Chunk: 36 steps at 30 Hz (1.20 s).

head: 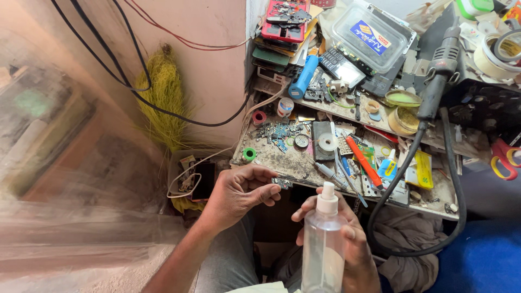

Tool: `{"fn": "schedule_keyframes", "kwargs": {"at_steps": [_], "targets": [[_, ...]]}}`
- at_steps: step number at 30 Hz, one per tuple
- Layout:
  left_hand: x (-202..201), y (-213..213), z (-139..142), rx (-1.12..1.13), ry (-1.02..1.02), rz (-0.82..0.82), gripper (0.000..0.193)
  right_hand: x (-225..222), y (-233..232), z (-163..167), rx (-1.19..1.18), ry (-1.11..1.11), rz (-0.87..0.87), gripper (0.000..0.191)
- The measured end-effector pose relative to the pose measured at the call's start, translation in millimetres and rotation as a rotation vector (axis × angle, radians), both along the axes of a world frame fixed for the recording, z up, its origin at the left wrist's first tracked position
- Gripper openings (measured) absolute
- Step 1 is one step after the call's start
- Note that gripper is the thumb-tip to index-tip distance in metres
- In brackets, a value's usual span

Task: The person uses a soldering iron to work on a small electronic component held in their left hand. They repeatedly apply heat and solder, then use a brush to clean the component. The person also sprays a liquid onto the component from a bottle.

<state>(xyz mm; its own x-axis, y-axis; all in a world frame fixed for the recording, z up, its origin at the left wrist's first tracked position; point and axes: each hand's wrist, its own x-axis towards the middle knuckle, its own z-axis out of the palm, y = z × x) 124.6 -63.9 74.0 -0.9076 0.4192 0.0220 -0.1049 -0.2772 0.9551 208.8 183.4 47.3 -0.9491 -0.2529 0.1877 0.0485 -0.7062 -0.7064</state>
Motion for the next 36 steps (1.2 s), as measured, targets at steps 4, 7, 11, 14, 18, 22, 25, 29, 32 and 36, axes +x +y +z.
{"fn": "schedule_keyframes", "kwargs": {"at_steps": [4,7,11,14,18,22,25,29,32,36], "targets": [[1,-2,0,0.036,-0.002,-0.043,0.028,3,1,6,0.410,0.044,-0.233,0.093],[2,-1,1,0.002,0.013,-0.066,0.029,4,0,12,0.777,0.252,-0.353,0.086],[4,0,3,-0.041,0.048,-0.066,0.029,1,0,19,1.146,0.549,-0.474,0.083],[5,1,4,-0.051,0.053,-0.071,0.029,-1,-1,19,1.045,0.448,-0.370,0.079],[6,4,5,-0.062,0.038,-0.065,0.029,-4,-2,14,0.833,0.287,-0.233,0.076],[6,5,3,-0.036,0.029,-0.077,0.029,-6,0,11,0.997,0.341,-0.311,0.073],[6,5,2,-0.044,0.047,-0.082,0.028,-7,-1,13,1.018,0.338,-0.309,0.071],[6,5,-1,-0.038,0.043,-0.086,0.027,-7,-5,17,1.115,0.385,-0.376,0.070],[5,4,-3,-0.040,0.029,-0.086,0.027,-6,-6,19,1.153,0.350,-0.406,0.073],[2,4,-3,0.008,0.034,-0.059,0.026,-9,-3,22,1.111,0.413,-0.406,0.076]]}}
